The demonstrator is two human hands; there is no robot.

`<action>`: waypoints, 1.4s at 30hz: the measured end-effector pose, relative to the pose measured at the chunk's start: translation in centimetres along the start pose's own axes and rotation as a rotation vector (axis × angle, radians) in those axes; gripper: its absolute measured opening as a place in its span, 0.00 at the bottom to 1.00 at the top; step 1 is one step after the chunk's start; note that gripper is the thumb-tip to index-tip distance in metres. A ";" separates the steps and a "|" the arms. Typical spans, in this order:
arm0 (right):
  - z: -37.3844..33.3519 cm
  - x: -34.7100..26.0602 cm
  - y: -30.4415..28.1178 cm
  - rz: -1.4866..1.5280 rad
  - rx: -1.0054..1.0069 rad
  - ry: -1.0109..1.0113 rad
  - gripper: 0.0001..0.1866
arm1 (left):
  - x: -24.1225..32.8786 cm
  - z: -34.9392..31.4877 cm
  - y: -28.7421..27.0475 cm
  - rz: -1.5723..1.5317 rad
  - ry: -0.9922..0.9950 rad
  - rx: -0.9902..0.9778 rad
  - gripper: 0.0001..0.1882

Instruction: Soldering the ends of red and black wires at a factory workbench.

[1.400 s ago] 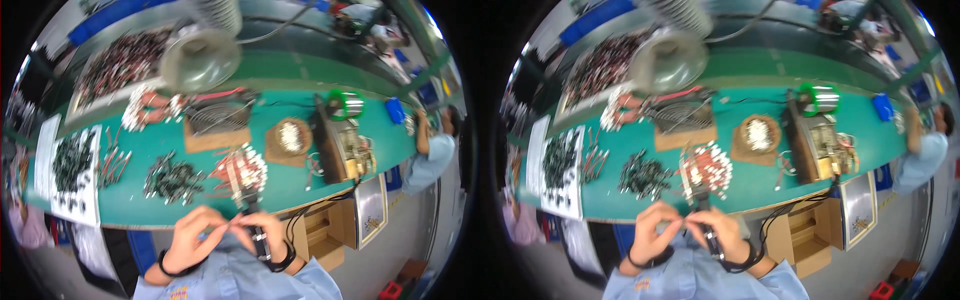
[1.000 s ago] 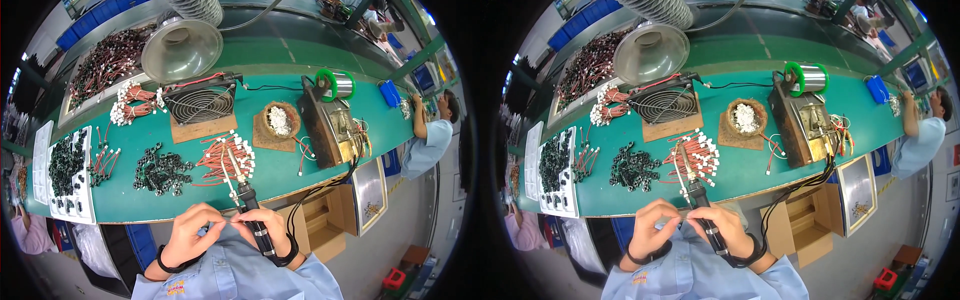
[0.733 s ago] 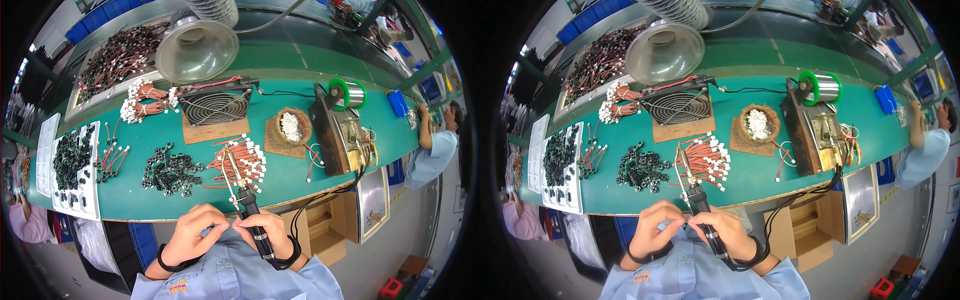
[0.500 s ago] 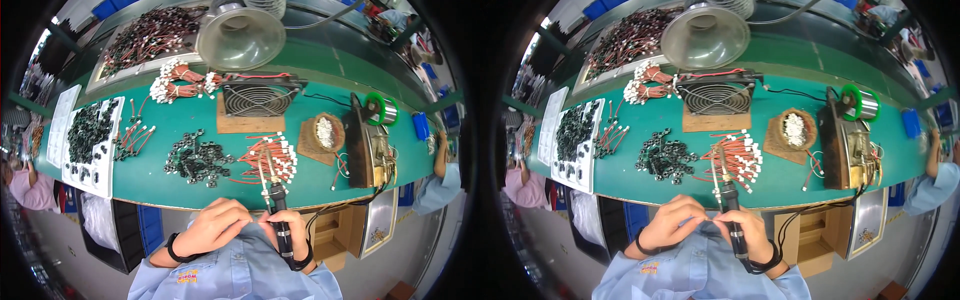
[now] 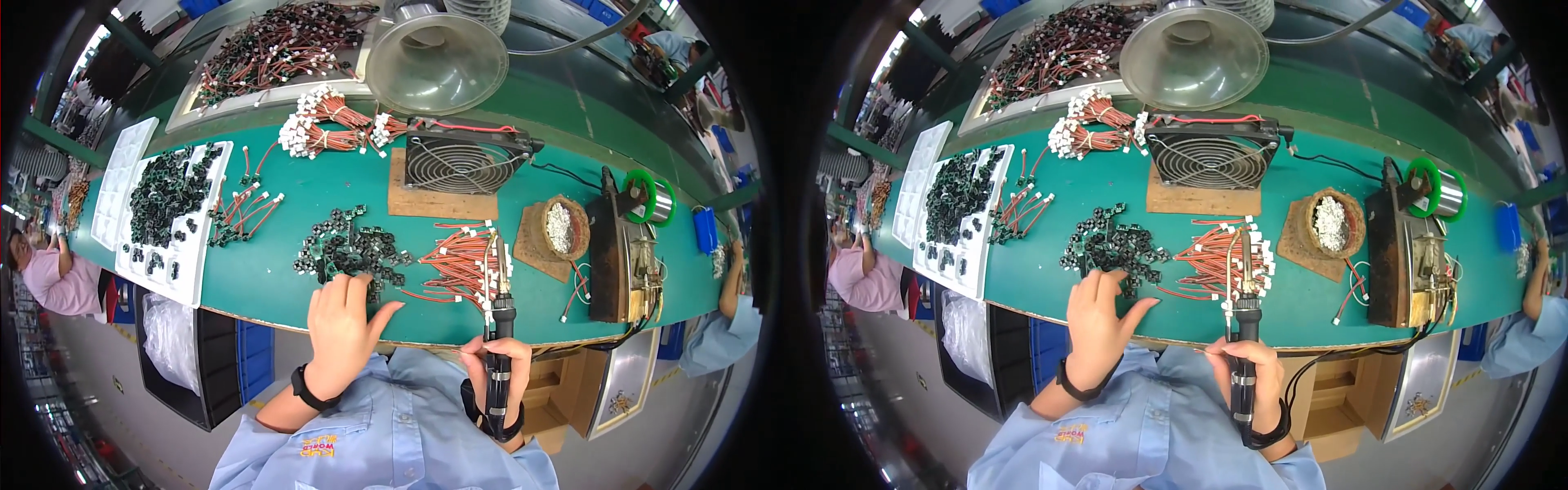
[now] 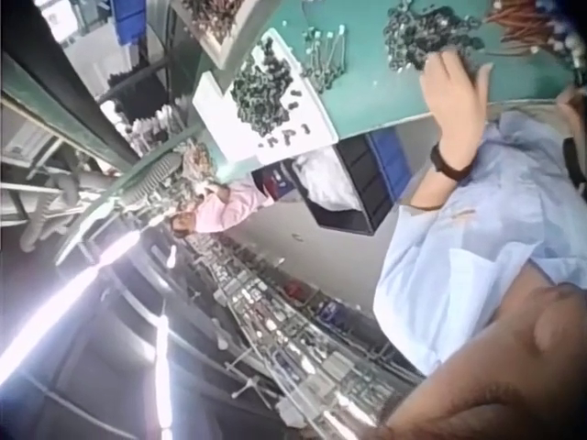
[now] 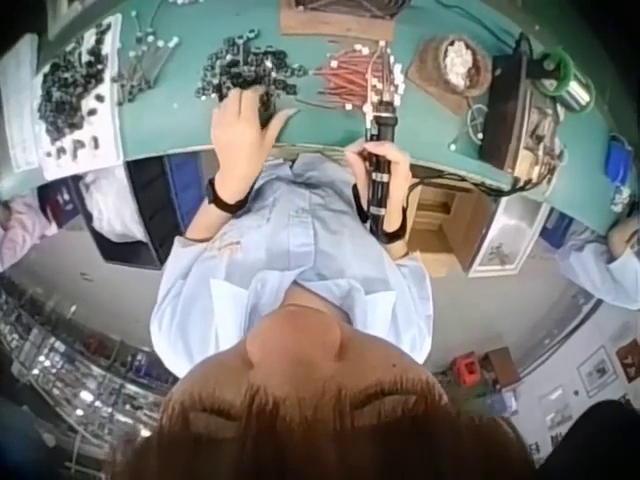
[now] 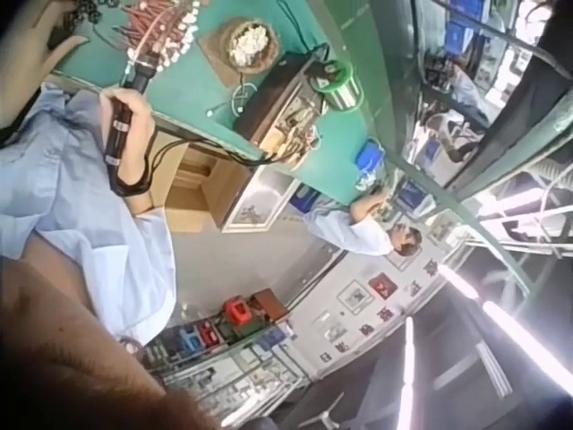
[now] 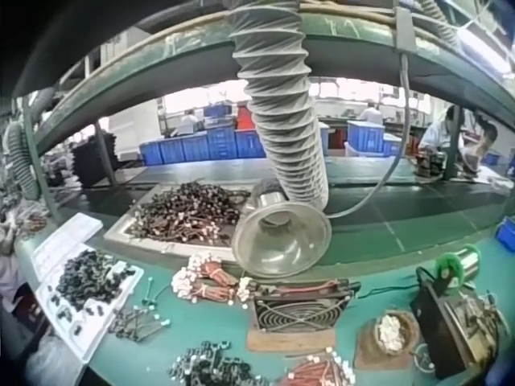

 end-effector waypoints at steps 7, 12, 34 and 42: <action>-0.5 -0.3 0.3 -0.005 0.096 0.037 0.20 | -1.4 -0.8 -0.9 0.019 0.003 -0.060 0.14; -1.9 0.5 -2.0 -0.183 0.188 0.191 0.16 | -0.7 -0.9 0.4 -0.009 0.061 -0.070 0.09; 0.8 -2.5 0.5 -0.227 0.215 -0.144 0.20 | -0.3 -2.9 -0.4 -0.683 0.141 -0.124 0.09; -0.1 -2.8 1.6 -0.177 0.074 -0.080 0.18 | 1.0 -3.7 0.0 -0.851 0.192 -0.389 0.09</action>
Point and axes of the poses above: each hand's wrist, its own z-axis towards the middle knuckle, its own y-axis out of the palm, x = y × z, the point moved 6 cm from there along z, towards the middle knuckle, and after that the axes turned 8 degrees about -y, right-handed, at the moved point
